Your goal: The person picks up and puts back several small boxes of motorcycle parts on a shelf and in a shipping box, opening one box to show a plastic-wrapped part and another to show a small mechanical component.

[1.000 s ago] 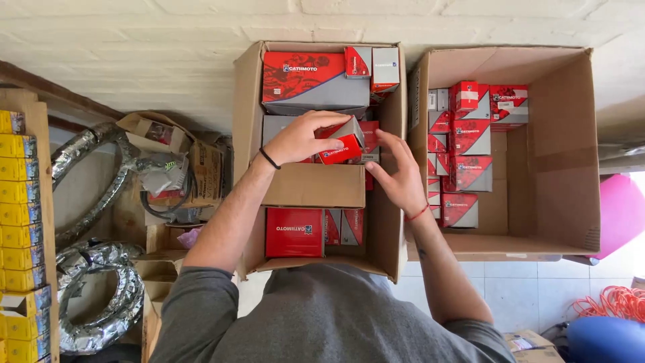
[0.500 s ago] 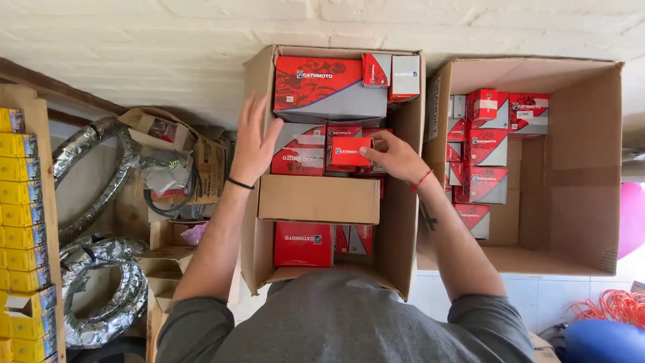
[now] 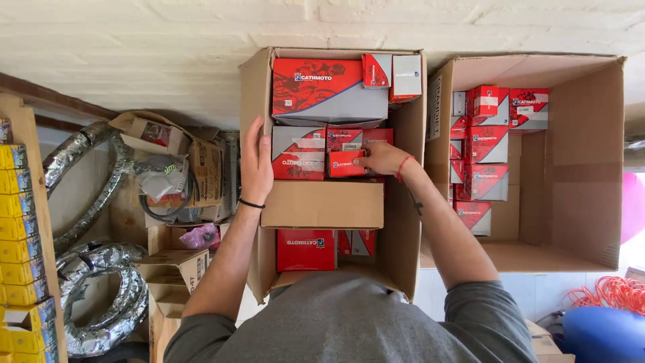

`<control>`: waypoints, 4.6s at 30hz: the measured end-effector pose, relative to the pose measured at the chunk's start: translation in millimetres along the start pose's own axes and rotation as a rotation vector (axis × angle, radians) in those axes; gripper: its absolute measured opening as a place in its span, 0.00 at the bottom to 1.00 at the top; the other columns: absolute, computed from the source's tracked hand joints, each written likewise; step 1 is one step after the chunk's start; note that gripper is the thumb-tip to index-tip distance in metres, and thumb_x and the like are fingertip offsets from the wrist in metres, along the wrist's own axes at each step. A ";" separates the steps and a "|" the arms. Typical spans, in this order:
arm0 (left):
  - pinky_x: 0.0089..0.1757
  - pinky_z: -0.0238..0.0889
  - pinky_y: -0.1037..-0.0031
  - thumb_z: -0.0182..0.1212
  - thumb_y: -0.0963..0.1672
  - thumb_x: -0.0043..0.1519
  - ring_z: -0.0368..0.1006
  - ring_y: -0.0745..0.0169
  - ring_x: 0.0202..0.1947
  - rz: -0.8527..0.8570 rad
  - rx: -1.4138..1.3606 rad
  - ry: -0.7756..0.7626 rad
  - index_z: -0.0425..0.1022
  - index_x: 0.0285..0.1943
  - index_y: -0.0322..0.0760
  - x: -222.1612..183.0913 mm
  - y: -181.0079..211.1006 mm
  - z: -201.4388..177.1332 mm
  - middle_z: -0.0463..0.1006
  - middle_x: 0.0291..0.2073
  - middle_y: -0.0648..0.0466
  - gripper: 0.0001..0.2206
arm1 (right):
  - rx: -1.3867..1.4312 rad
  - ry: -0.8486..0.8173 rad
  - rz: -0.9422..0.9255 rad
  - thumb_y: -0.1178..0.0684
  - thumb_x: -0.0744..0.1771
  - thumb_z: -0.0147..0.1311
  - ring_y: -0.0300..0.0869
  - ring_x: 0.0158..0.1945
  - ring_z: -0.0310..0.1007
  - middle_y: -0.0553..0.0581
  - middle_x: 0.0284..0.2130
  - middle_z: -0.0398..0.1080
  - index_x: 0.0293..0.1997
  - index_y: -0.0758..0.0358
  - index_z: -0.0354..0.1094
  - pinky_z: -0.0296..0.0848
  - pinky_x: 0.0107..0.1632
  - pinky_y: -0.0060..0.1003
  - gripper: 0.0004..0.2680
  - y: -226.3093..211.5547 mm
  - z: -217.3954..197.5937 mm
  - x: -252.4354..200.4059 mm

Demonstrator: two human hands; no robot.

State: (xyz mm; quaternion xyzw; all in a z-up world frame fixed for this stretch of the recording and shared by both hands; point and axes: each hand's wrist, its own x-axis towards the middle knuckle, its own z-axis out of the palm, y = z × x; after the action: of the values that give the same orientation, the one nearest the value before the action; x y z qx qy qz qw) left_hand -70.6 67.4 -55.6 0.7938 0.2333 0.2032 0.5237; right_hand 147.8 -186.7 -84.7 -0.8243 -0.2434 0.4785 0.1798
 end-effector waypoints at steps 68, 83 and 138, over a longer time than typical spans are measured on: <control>0.51 0.76 0.67 0.57 0.47 0.77 0.78 0.52 0.56 -1.422 -0.113 -0.320 0.75 0.65 0.38 -987.1 -216.3 24.7 0.81 0.58 0.50 0.13 | -0.571 -0.433 -0.703 0.38 0.72 0.48 0.46 0.56 0.80 0.51 0.55 0.80 0.53 0.46 0.79 0.72 0.55 0.42 0.13 61.7 566.9 -135.0; 0.57 0.73 0.61 0.53 0.53 0.72 0.82 0.56 0.56 -1.110 -0.264 0.682 0.83 0.65 0.44 -931.8 -238.5 -122.8 0.85 0.61 0.53 0.20 | -0.579 -0.669 -0.026 0.51 0.73 0.56 0.56 0.58 0.84 0.64 0.60 0.81 0.66 0.61 0.80 0.86 0.55 0.49 0.14 64.0 717.2 -12.6; 0.41 0.79 0.52 0.71 0.49 0.66 0.75 0.43 0.53 -0.412 0.798 0.590 0.57 0.84 0.47 -861.7 -192.1 -1127.9 0.63 0.62 0.45 0.37 | -0.041 -0.533 0.112 0.52 0.72 0.56 0.50 0.40 0.79 0.67 0.48 0.83 0.64 0.67 0.80 0.76 0.44 0.43 0.14 -429.3 1120.3 36.4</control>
State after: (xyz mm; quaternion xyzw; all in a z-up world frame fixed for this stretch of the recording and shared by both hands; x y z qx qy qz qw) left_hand -1437.0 461.4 115.2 0.7780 0.5808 0.2061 0.1223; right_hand -917.0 256.0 -417.7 -0.6851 -0.2456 0.6827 0.0660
